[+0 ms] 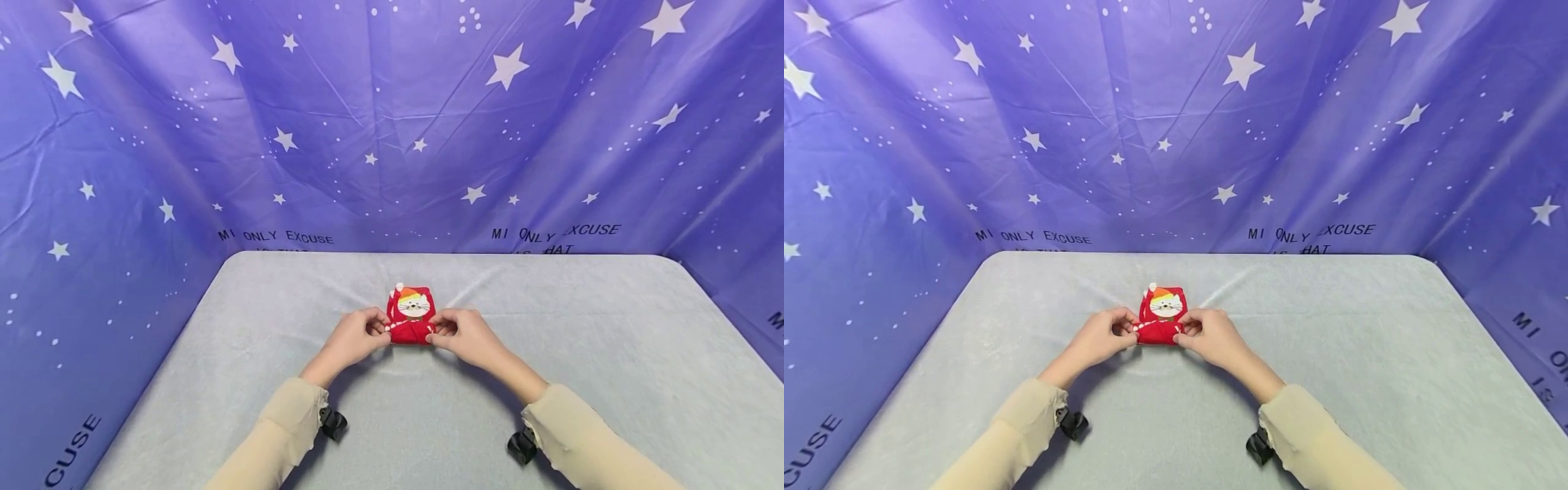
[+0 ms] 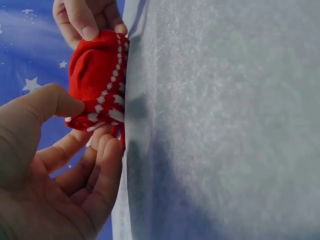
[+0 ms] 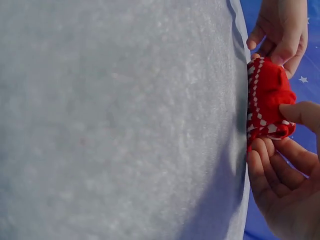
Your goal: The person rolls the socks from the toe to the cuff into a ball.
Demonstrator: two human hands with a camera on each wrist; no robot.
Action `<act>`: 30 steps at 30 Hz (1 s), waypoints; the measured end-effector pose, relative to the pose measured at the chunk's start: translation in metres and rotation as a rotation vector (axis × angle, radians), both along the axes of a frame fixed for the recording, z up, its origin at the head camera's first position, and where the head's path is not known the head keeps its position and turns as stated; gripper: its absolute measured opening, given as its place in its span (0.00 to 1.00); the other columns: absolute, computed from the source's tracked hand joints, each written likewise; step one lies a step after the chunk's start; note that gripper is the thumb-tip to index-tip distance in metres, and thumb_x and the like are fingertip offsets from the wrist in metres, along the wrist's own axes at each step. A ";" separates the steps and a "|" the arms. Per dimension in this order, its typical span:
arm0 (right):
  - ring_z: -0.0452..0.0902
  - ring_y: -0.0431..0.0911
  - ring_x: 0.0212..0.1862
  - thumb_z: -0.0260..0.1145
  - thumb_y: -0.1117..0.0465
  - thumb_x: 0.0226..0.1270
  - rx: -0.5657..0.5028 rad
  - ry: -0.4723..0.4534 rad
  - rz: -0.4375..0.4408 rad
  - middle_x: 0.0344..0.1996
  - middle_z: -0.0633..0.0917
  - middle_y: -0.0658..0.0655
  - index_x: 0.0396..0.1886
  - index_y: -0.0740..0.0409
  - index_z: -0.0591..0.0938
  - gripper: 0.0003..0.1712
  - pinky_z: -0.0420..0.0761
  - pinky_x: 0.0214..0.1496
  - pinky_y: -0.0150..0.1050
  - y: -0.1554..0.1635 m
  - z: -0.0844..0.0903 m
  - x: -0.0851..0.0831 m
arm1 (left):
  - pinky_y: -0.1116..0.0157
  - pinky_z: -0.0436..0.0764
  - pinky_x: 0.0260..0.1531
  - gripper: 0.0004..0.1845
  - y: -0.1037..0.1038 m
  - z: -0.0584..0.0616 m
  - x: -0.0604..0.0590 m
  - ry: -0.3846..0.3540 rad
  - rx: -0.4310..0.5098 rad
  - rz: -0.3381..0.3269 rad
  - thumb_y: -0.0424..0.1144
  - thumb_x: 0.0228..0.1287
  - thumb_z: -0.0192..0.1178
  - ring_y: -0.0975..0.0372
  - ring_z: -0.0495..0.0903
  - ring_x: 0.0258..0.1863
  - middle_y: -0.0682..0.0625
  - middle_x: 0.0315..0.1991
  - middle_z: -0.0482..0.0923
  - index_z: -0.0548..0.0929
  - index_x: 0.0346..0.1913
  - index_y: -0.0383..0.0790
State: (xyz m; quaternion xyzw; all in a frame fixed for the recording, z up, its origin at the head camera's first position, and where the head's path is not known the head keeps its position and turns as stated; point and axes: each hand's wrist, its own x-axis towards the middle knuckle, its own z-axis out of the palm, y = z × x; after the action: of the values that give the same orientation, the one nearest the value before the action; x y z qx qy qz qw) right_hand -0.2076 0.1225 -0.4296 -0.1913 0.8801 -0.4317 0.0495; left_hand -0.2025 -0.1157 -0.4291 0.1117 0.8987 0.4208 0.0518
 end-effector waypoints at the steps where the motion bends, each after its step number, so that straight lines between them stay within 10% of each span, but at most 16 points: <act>1: 0.80 0.39 0.32 0.72 0.64 0.58 -0.008 -0.021 -0.012 0.29 0.87 0.55 0.40 0.65 0.86 0.11 0.81 0.36 0.28 0.001 -0.001 0.000 | 0.72 0.75 0.29 0.07 0.001 -0.001 -0.001 -0.005 -0.004 0.004 0.32 0.52 0.64 0.67 0.75 0.27 0.53 0.28 0.81 0.83 0.36 0.40; 17: 0.78 0.41 0.27 0.68 0.62 0.66 -0.012 -0.226 -0.172 0.27 0.84 0.55 0.42 0.64 0.77 0.11 0.78 0.29 0.33 -0.006 0.000 -0.019 | 0.70 0.78 0.24 0.08 0.006 -0.009 -0.017 -0.018 0.020 0.124 0.35 0.61 0.65 0.65 0.78 0.22 0.47 0.34 0.85 0.82 0.42 0.36; 25: 0.75 0.42 0.32 0.70 0.71 0.60 0.008 -0.009 -0.120 0.32 0.81 0.56 0.32 0.60 0.81 0.06 0.76 0.35 0.33 -0.006 -0.002 -0.023 | 0.54 0.80 0.56 0.14 0.001 -0.007 -0.011 0.260 -0.153 0.008 0.25 0.54 0.67 0.54 0.81 0.52 0.50 0.53 0.81 0.84 0.41 0.44; 30: 0.81 0.46 0.39 0.73 0.68 0.58 0.102 0.155 -0.095 0.36 0.86 0.55 0.31 0.57 0.87 0.03 0.81 0.46 0.43 -0.006 0.000 -0.019 | 0.53 0.75 0.65 0.18 -0.004 0.000 -0.008 0.272 -0.300 -0.076 0.31 0.56 0.66 0.52 0.78 0.61 0.51 0.57 0.82 0.84 0.51 0.45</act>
State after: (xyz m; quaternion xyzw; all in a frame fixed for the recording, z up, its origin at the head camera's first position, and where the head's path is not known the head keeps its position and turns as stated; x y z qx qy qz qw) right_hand -0.2263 0.1165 -0.4293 -0.1795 0.9102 -0.3721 -0.0296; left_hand -0.2101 -0.1199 -0.4289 0.1923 0.9452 0.2609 -0.0384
